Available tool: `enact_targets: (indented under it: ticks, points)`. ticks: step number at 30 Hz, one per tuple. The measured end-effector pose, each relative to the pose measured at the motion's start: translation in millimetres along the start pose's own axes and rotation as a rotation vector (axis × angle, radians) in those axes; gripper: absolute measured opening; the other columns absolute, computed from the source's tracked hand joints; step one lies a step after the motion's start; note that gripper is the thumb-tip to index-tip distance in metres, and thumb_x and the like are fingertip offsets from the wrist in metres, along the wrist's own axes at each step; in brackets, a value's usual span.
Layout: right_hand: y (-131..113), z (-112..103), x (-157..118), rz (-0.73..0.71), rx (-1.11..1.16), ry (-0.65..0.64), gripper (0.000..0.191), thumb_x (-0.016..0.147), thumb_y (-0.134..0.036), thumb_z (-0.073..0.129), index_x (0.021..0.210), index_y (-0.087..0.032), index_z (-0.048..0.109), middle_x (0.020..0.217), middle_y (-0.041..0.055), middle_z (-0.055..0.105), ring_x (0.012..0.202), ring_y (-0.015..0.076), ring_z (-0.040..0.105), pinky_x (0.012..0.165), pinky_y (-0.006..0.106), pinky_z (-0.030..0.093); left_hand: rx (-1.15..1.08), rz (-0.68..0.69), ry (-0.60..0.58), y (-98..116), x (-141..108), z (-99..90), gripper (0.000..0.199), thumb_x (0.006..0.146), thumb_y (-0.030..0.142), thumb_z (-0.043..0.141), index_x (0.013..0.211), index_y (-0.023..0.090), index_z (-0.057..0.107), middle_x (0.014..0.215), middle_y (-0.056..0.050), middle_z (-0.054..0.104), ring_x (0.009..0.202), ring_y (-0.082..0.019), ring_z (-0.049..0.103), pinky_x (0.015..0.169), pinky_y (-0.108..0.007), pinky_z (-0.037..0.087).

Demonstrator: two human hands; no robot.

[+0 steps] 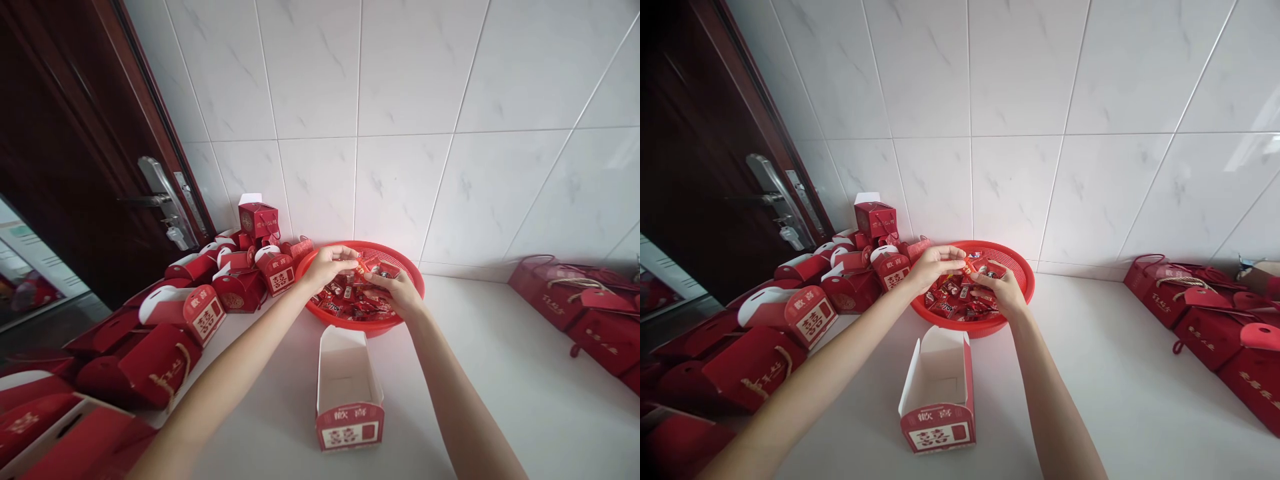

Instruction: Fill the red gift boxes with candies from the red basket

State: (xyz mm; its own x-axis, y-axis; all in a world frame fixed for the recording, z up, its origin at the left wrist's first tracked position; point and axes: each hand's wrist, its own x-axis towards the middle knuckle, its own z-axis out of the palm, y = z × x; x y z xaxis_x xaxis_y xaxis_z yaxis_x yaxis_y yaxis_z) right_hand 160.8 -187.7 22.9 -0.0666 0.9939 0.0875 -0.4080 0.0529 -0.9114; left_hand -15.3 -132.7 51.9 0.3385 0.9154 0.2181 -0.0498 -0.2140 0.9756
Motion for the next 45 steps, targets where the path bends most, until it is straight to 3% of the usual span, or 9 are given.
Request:
enact_targets:
  ticks: [14,17,22,26,29,32,35,39,45]
  points:
    - [-8.7,1.9,-5.8,-0.071,-0.079,-0.177,0.037,0.066,-0.036,0.09,0.097,-0.02,0.079,0.099,0.0052,0.079,0.093,0.0254,0.074,0.084,0.039,0.063,0.259,0.089,-0.035,20.8,-45.3,-22.5,0.036,0.076,0.051,0.075,0.085,0.016,0.07,0.082,-0.004,0.071,0.079,-0.019,0.067,0.078,-0.031,0.053]
    - [-23.1,5.5,-14.4,-0.083,-0.132,-0.246,0.033,0.068,-0.036,0.09,0.094,-0.02,0.077,0.093,0.0041,0.078,0.09,0.0249,0.073,0.081,0.039,0.062,0.453,0.054,-0.188,33.1,-68.1,-32.6,0.033,0.083,0.049,0.07,0.084,0.016,0.072,0.086,-0.005,0.072,0.085,-0.019,0.066,0.082,-0.031,0.051]
    - [-50.7,23.9,-38.8,-0.142,-0.362,-0.563,0.029,0.072,-0.035,0.088,0.093,-0.018,0.076,0.092,0.0035,0.074,0.088,0.0208,0.068,0.083,0.035,0.055,0.672,-0.048,-0.474,50.2,-104.7,-32.2,0.03,0.091,0.045,0.064,0.096,0.017,0.074,0.099,-0.004,0.072,0.092,-0.019,0.065,0.082,-0.028,0.05]
    - [-58.2,41.1,-53.3,-0.118,-0.629,-0.845,0.023,0.077,-0.035,0.084,0.088,-0.018,0.075,0.085,0.0004,0.069,0.08,0.0161,0.062,0.076,0.029,0.05,0.787,-0.076,-0.637,56.7,-118.3,-26.3,0.016,0.087,0.027,0.067,0.1,0.018,0.069,0.094,0.0,0.069,0.083,-0.016,0.063,0.073,-0.023,0.049]
    - [-58.0,47.5,-58.8,-0.05,-0.817,-0.981,0.02,0.081,-0.034,0.079,0.095,-0.019,0.076,0.092,0.0013,0.072,0.085,0.017,0.063,0.077,0.028,0.048,0.827,-0.121,-0.759,57.8,-120.0,-31.8,0.022,0.082,0.021,0.068,0.105,0.021,0.069,0.114,-0.002,0.067,0.092,-0.016,0.064,0.075,-0.021,0.051]
    - [-57.1,50.1,-62.7,0.064,-1.024,-0.968,0.016,0.082,-0.027,0.076,0.096,-0.019,0.076,0.092,0.0011,0.073,0.084,0.017,0.064,0.072,0.026,0.046,0.845,-0.131,-0.839,55.9,-119.9,-41.4,0.045,0.079,0.028,0.076,0.123,0.024,0.066,0.136,-0.005,0.059,0.112,-0.021,0.062,0.084,-0.023,0.052]
    - [-56.8,53.8,-65.9,0.15,-1.201,-0.934,0.013,0.081,-0.017,0.071,0.093,-0.018,0.075,0.086,-0.0001,0.07,0.074,0.0144,0.062,0.063,0.024,0.042,0.908,-0.144,-0.864,54.7,-120.5,-45.3,0.061,0.077,0.035,0.08,0.133,0.022,0.061,0.141,-0.009,0.055,0.117,-0.024,0.061,0.085,-0.025,0.053]
    - [-57.9,60.4,-69.1,0.197,-1.294,-0.909,0.013,0.082,-0.013,0.065,0.09,-0.018,0.073,0.073,-0.0027,0.064,0.059,0.0105,0.055,0.056,0.023,0.038,0.995,-0.178,-0.858,59.3,-123.1,-40.0,0.064,0.078,0.034,0.079,0.137,0.02,0.058,0.137,-0.01,0.058,0.114,-0.024,0.063,0.084,-0.026,0.052]
    - [-54.7,66.7,-72.2,0.19,-1.393,-0.849,0.021,0.082,-0.012,0.063,0.1,-0.019,0.073,0.083,-0.0002,0.067,0.059,0.0107,0.055,0.055,0.023,0.036,1.025,-0.168,-0.84,62.5,-127.3,-33.3,0.062,0.076,0.029,0.08,0.133,0.019,0.058,0.143,-0.01,0.054,0.12,-0.023,0.06,0.085,-0.024,0.051]
